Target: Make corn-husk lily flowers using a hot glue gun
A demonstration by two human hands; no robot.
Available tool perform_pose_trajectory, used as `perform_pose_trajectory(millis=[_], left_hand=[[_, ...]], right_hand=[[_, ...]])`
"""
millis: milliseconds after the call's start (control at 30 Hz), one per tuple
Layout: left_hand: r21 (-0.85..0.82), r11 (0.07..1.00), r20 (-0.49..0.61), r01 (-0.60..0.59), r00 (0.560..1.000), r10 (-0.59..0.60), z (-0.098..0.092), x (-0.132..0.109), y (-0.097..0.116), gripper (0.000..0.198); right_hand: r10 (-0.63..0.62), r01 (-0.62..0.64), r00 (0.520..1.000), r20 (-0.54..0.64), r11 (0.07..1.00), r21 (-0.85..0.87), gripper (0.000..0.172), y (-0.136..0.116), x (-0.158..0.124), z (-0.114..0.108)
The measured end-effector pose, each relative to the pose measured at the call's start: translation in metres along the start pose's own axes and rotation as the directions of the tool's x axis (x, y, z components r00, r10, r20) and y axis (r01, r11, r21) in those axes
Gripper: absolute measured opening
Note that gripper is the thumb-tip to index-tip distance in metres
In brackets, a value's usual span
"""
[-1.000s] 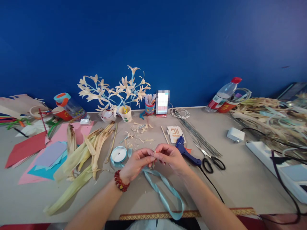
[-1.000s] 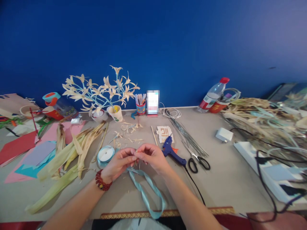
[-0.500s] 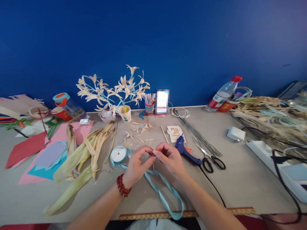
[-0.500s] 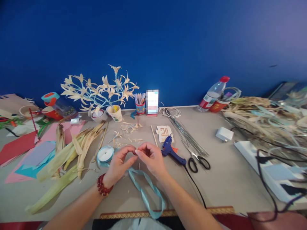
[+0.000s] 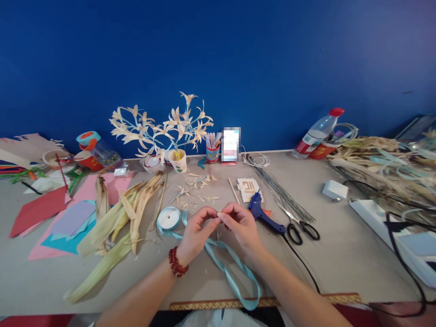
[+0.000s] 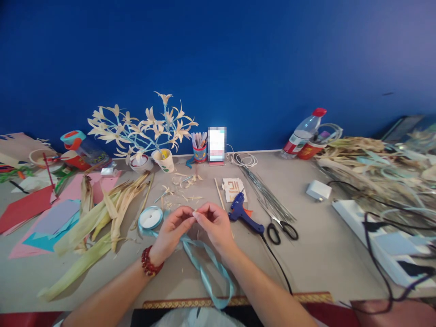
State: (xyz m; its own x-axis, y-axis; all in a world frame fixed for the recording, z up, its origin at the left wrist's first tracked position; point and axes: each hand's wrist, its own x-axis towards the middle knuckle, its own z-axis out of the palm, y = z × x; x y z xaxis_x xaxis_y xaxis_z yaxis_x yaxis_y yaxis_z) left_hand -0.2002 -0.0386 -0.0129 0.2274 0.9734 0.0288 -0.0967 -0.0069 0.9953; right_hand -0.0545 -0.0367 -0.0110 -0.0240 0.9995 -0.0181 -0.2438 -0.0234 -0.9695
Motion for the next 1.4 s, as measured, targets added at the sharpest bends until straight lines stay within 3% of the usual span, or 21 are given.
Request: perform_pose_trajectory(millis=[233,367,500,633,733,800,900,1000,1067,1133,1200,1400], left_hand=[[0.127,0.991,-0.029,-0.04,0.999,0.044,0.001,0.0,-0.002,0.015],[0.116,0.992,-0.044,-0.053,0.997,0.058,0.003,-0.001,-0.003,0.015],[-0.023,1.0,-0.047,0.006,0.999,-0.007,0.006,-0.001,-0.004,0.014],[-0.293,0.95,-0.064,0.112,0.989,-0.137,0.006,0.004,-0.009,0.013],[-0.422,0.895,-0.051,0.144,0.982,-0.182,0.002,0.009,-0.009,0.013],[-0.454,0.879,-0.05,0.144,0.981,-0.186,-0.001,0.011,-0.007,0.014],[-0.47,0.871,-0.05,0.147,0.98,-0.192,-0.004,0.012,-0.004,0.014],[-0.465,0.872,-0.041,0.156,0.979,-0.197,-0.005,0.012,-0.003,0.014],[-0.46,0.874,-0.033,0.159,0.98,-0.195,-0.005,0.013,-0.004,0.013],[-0.456,0.877,-0.027,0.151,0.983,-0.183,-0.005,0.014,-0.004,0.013],[-0.454,0.881,-0.03,0.135,0.986,-0.166,-0.006,0.014,-0.002,0.012],[-0.466,0.879,-0.042,0.102,0.99,-0.137,-0.009,0.014,0.006,0.012]], right_hand=[[-0.035,0.032,0.998,-0.061,0.999,-0.04,0.02,0.0,-0.003,0.005],[-0.068,0.064,0.994,-0.081,0.997,-0.053,0.022,0.001,-0.004,0.006],[-0.061,0.058,0.995,-0.075,0.998,-0.035,0.023,0.003,-0.005,0.008],[-0.013,0.013,1.0,0.0,1.0,-0.028,0.024,0.001,-0.002,0.009],[-0.056,0.059,0.998,0.021,0.985,-0.16,0.026,-0.016,0.004,-0.003],[-0.135,0.132,0.991,0.011,0.943,-0.304,0.026,-0.034,0.006,-0.023],[-0.233,0.166,0.972,-0.034,0.783,-0.599,0.026,-0.059,0.001,-0.064],[-0.264,0.05,0.963,-0.055,0.378,-0.924,0.026,-0.064,-0.012,-0.098],[-0.212,0.013,0.977,-0.009,0.101,-0.995,0.026,-0.054,-0.02,-0.111],[-0.129,0.032,0.991,0.041,-0.074,-0.997,0.028,-0.041,-0.024,-0.115],[-0.072,0.052,0.995,0.062,-0.141,-0.989,0.034,-0.03,-0.024,-0.115],[0.002,0.146,0.989,0.148,-0.169,-0.975,0.053,-0.019,-0.007,-0.118]])
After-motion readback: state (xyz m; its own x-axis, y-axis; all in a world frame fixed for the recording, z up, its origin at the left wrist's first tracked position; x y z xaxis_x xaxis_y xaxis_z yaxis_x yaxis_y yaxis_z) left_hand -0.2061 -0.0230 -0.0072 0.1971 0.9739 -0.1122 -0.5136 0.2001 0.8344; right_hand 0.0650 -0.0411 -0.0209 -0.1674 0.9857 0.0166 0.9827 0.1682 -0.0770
